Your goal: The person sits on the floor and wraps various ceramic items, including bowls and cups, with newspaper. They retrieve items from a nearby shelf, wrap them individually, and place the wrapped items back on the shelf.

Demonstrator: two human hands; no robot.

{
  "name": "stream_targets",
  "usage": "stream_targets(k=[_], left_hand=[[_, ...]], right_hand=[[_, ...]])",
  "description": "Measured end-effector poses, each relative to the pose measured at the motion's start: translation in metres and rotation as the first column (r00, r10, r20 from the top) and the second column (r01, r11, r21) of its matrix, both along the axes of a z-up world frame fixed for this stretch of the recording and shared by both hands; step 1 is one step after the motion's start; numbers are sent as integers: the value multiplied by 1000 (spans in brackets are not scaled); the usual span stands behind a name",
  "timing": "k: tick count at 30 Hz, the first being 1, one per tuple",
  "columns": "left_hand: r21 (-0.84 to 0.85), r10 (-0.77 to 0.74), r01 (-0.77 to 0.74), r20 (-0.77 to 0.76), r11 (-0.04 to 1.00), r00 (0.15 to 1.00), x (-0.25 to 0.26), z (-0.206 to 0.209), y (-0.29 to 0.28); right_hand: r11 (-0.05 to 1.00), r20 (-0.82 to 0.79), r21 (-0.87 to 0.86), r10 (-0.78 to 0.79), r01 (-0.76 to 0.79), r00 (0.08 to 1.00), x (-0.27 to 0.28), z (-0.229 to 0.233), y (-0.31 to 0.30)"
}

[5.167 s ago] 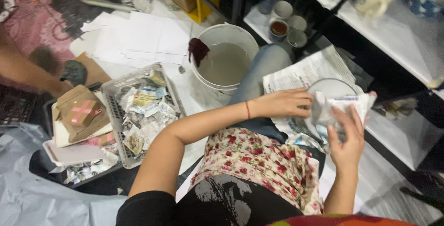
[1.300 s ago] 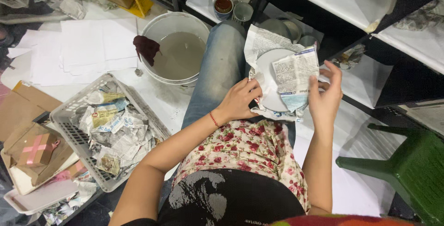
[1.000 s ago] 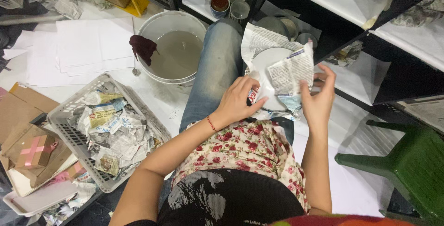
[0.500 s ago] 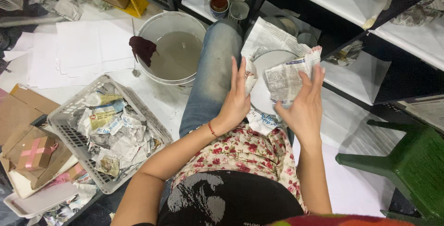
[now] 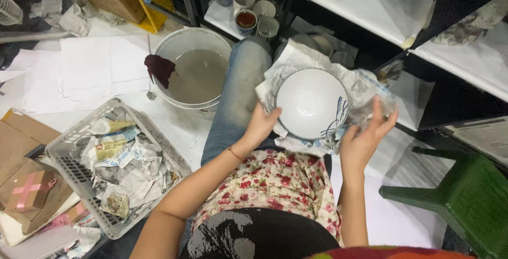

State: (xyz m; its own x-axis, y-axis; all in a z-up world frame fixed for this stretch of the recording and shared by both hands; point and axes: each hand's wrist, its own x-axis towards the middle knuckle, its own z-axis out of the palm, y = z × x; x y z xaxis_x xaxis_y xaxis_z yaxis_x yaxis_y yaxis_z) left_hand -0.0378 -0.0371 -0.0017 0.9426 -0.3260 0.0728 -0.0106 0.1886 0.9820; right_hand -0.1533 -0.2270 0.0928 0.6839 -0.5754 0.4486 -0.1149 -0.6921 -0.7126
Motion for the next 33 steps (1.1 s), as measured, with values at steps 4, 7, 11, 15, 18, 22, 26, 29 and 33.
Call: stream_targets(k=[4, 7, 11, 15, 18, 22, 26, 29, 33], left_hand=[[-107, -150, 122, -312, 987, 938, -1, -32, -7], [-115, -117, 90, -266, 989, 957, -6, -37, -11], [-124, -106, 83, -198, 989, 975, -4, -31, -12], [9, -43, 45, -166, 999, 985, 2, -36, -9], [216, 39, 11, -228, 976, 973, 12, -47, -5], [214, 95, -47, -220, 976, 971, 26, -55, 5], [147, 30, 0, -199, 989, 980, 29, -41, 14], [216, 14, 12, -117, 976, 993, 21, -17, 14], [236, 61, -93, 141, 967, 988, 2, 24, 9]], right_hand=[[889, -154, -449, 22, -90, 988, -3, -4, -4], [960, -91, -230, 143, -160, 986, -2, -1, -2], [979, -250, -204, -40, -12, 967, 11, 10, 4], [996, -402, 53, 84, -69, 912, 30, 20, -12], [985, -401, 148, 142, -89, 905, 35, 15, -21], [987, -363, 154, 105, -52, 926, 33, 3, -31], [967, -325, 250, 136, -53, 936, 29, -3, -31], [959, -286, 275, 149, -68, 946, 29, -6, -26], [988, -340, 151, 80, -30, 937, 31, -8, -24]])
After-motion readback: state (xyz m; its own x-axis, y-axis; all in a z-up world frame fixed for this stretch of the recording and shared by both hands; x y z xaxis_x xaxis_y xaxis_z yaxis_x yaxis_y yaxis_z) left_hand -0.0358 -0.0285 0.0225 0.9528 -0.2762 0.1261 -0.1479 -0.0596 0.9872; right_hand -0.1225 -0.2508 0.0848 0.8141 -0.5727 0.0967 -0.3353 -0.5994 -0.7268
